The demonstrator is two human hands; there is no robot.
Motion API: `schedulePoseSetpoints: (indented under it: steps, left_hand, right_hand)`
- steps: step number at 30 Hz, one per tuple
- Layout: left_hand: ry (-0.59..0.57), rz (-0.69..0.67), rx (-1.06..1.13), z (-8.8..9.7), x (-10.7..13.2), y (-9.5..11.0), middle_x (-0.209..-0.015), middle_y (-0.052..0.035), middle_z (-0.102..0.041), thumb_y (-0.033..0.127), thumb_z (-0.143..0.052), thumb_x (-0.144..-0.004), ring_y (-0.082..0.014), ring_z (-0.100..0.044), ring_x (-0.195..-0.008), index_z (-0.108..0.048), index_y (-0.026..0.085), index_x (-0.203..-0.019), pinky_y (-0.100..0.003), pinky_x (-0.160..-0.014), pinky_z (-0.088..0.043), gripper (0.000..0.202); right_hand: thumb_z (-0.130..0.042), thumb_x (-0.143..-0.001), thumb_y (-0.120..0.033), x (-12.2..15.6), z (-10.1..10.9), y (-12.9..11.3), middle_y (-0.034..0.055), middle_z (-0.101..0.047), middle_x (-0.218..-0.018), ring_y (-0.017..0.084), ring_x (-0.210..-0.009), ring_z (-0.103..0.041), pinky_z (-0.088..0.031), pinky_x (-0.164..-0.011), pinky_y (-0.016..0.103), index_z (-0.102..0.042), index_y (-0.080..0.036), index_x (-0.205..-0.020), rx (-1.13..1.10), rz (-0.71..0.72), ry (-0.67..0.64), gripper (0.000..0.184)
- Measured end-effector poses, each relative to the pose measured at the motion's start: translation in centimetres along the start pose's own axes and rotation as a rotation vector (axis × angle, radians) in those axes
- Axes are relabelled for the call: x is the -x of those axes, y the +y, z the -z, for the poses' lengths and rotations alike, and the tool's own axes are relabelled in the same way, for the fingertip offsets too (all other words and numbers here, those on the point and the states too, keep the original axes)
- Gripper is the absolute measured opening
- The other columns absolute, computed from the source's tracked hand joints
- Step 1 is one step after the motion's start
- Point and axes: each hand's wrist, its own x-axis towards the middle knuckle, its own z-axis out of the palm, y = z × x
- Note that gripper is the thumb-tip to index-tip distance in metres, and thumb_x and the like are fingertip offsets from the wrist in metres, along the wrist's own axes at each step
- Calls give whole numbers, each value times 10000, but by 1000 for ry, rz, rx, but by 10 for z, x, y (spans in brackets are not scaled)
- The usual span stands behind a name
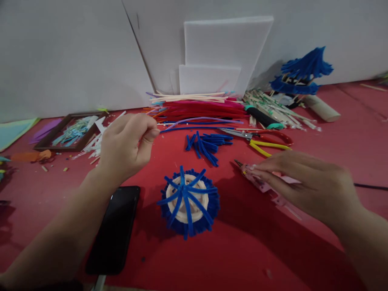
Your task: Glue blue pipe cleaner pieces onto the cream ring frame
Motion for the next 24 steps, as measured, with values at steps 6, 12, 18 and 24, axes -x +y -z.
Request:
schedulePoseSetpoints:
  steps: [6, 12, 18, 24]
  left_hand:
    - [86, 32, -127, -3, -4, -20, -662, -20, -513, 346, -478, -1011, -231, -493, -669, -481, 262, -739, -369, -661, -301, 284]
    - [41, 300, -207, 3, -4, -66, -566, 21, -298, 482, -565, -994, -172, -300, -595, -300, 222, -601, -337, -640, -193, 541]
    - [19, 454, -224, 18, 27, -135, -720, 0, -450, 485, -731, -885, -218, -435, -800, -537, 236, -782, -429, -888, -372, 331]
    - [23, 412, -148, 13, 35, -126, -1219, -97, -670, 544, -689, -897, -396, -525, -1284, -686, 183, -863, -733, -1172, -227, 362]
  right_hand:
    - [-542, -1055, -446, 23, 7, 24, -22, -794, -851, 143, -785, -767, -537, -604, 266, -696, -299, -987, 114, -216, -24, 224]
    - [-449, -1000, -604, 70, 12, 66, 0, -799, -1035, 223, -854, -773, -589, -691, 359, -699, -348, -1154, 110, -288, -248, 390]
    - [-504, -887, -571, 108, 10, 90, 74, -802, -1084, 282, -814, -783, -626, -578, 388, -707, -373, -1236, -75, -457, -537, 450]
    - [-592, -783, -468, 94, 0, 80, 105, -801, -1059, 302, -837, -776, -625, -609, 425, -746, -339, -1095, -116, -415, -550, 372]
